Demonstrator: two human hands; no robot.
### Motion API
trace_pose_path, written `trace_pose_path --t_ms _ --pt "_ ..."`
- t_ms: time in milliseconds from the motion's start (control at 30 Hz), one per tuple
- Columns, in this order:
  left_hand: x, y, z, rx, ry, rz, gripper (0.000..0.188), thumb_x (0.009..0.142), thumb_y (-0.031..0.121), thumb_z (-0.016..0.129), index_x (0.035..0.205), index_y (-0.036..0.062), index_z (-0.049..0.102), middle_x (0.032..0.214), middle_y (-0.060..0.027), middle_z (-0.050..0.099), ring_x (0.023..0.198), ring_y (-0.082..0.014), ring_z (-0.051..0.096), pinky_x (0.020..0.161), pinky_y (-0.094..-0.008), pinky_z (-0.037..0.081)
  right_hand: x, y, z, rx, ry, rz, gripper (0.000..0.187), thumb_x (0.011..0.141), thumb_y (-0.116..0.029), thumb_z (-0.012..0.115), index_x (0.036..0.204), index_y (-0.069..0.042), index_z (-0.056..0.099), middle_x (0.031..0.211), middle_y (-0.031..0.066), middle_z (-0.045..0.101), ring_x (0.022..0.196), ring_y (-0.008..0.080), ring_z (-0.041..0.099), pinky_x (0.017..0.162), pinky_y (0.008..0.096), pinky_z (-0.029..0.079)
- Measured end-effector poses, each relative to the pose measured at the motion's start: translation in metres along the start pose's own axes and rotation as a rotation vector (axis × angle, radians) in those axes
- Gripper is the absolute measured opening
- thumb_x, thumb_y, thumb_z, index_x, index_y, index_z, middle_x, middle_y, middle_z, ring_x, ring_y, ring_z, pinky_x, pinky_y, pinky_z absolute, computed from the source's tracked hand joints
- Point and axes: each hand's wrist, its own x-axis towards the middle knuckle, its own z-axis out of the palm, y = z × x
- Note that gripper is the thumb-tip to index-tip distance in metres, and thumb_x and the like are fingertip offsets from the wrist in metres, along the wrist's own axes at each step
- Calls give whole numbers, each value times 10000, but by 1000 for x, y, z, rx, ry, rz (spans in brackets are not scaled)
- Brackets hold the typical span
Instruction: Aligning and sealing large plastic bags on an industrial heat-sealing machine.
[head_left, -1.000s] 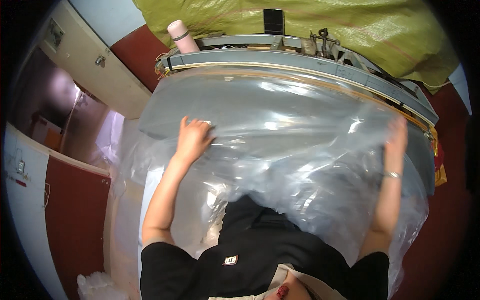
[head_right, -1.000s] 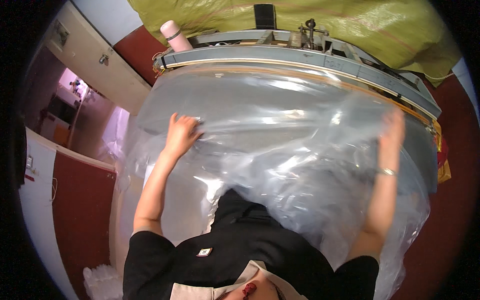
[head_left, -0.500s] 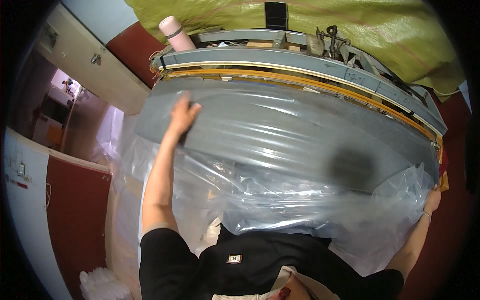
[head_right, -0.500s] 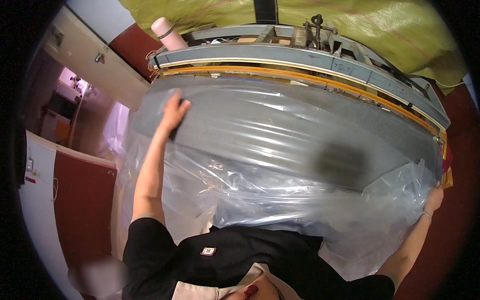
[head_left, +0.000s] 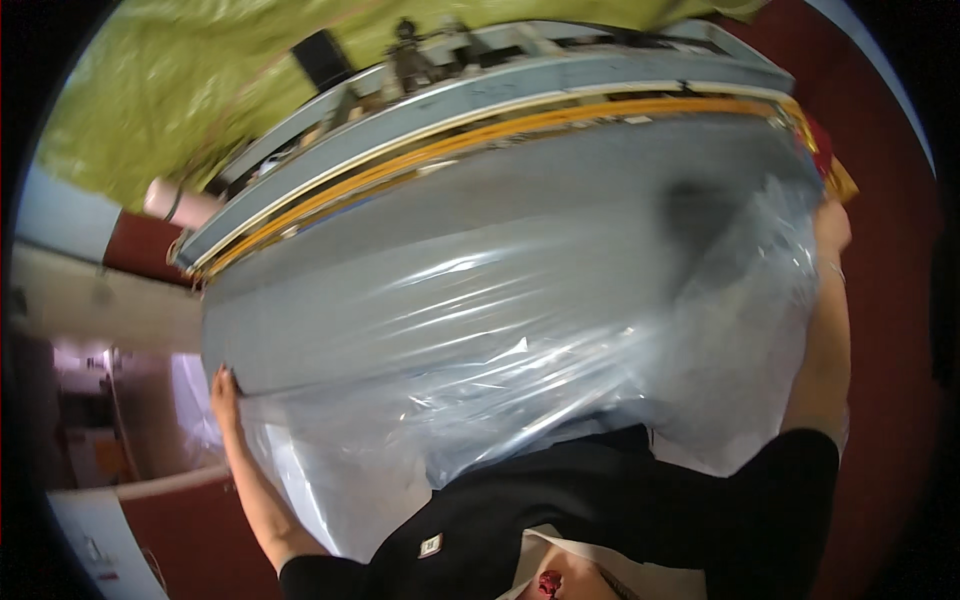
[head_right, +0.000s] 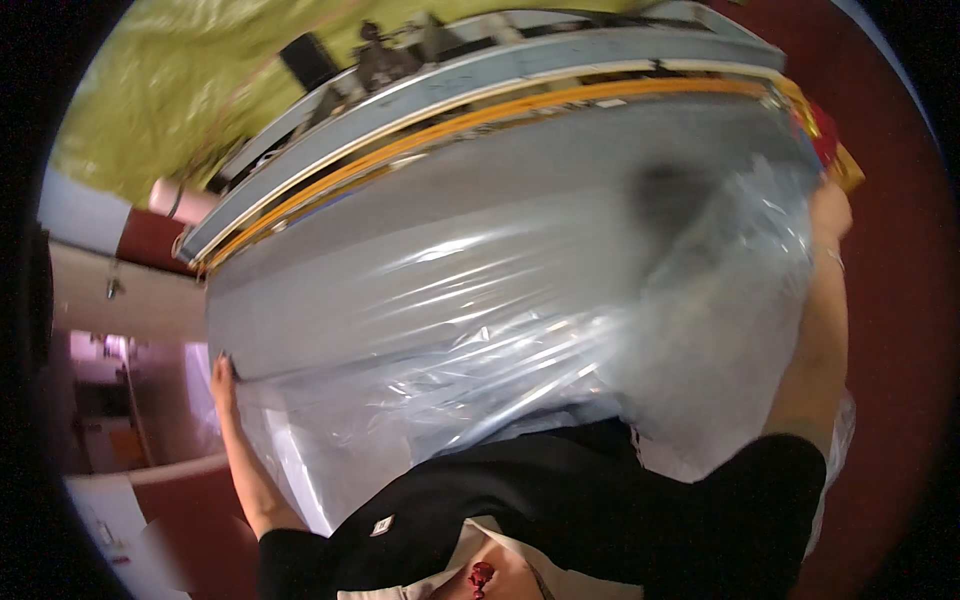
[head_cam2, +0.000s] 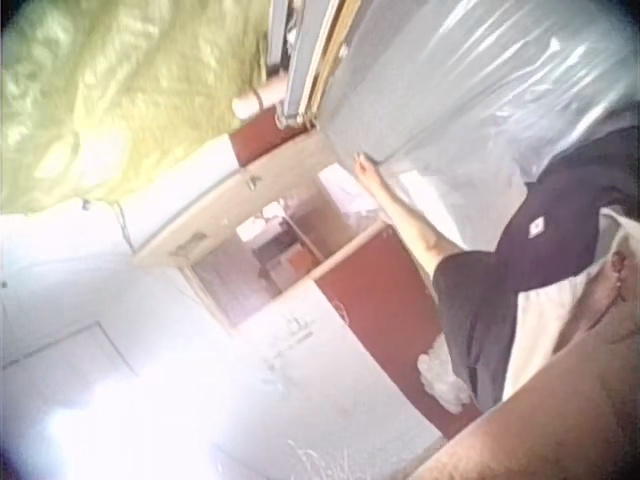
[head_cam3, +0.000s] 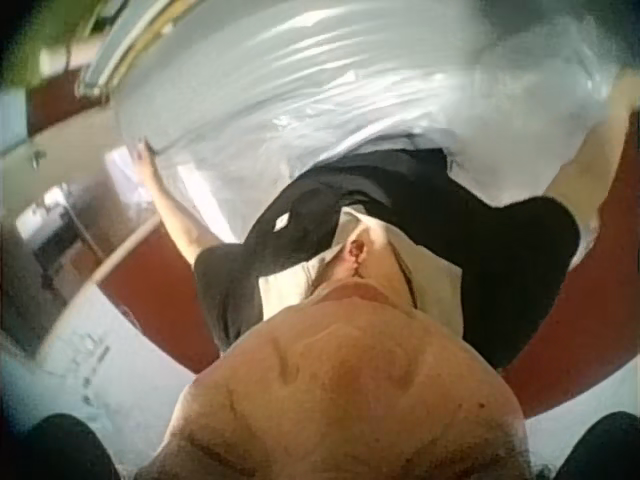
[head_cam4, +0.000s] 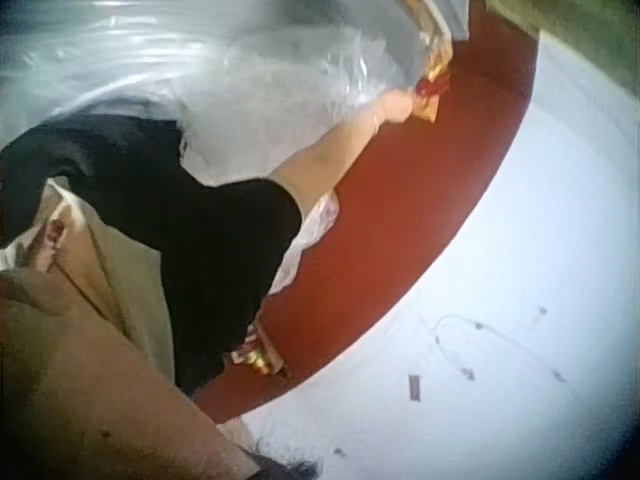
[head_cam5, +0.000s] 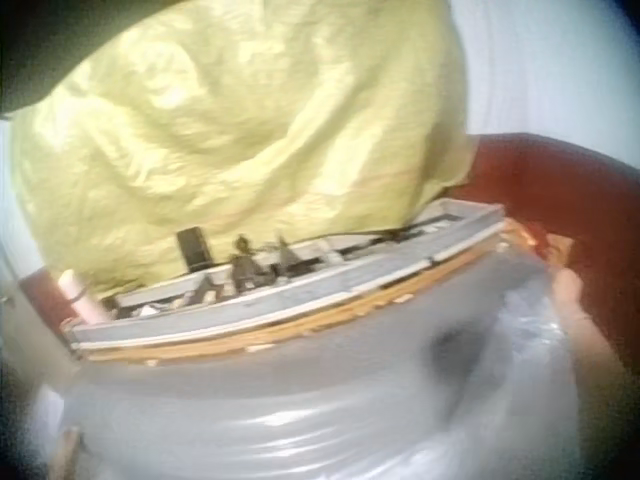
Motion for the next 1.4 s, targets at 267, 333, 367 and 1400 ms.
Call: trace_pose_path --t_ms 267,333,367,1400 --pt "-178 291 77 -880 -683 390 399 893 369 419 972 6 563 1008 -134 580 921 -198 555 773 -293 426 -10 -10 -17 115 36 47 361 885 -319 335 933 -69 591 913 184 608 872 360 579 725 462 453" --pt "-245 352 107 -890 -1366 509 382 903 318 410 1071 -9 516 1071 -160 557 1012 -239 536 827 -323 431 -12 -11 -21 125 24 61 338 884 -297 350 923 -58 586 902 193 607 864 361 580 727 456 449" --pt "-276 375 125 -909 -1621 494 403 899 262 440 1200 -6 432 1189 -149 487 1101 -237 478 883 -321 405 -12 -12 -23 128 12 73 338 884 -297 350 923 -58 586 902 193 607 864 361 580 727 456 449" --pt "-201 257 -49 -1203 236 381 228 888 249 427 965 58 525 882 -89 568 851 -191 550 779 -343 463 -9 -5 -13 166 -11 19 365 880 -373 344 1001 -105 559 972 198 583 930 384 538 747 486 422"
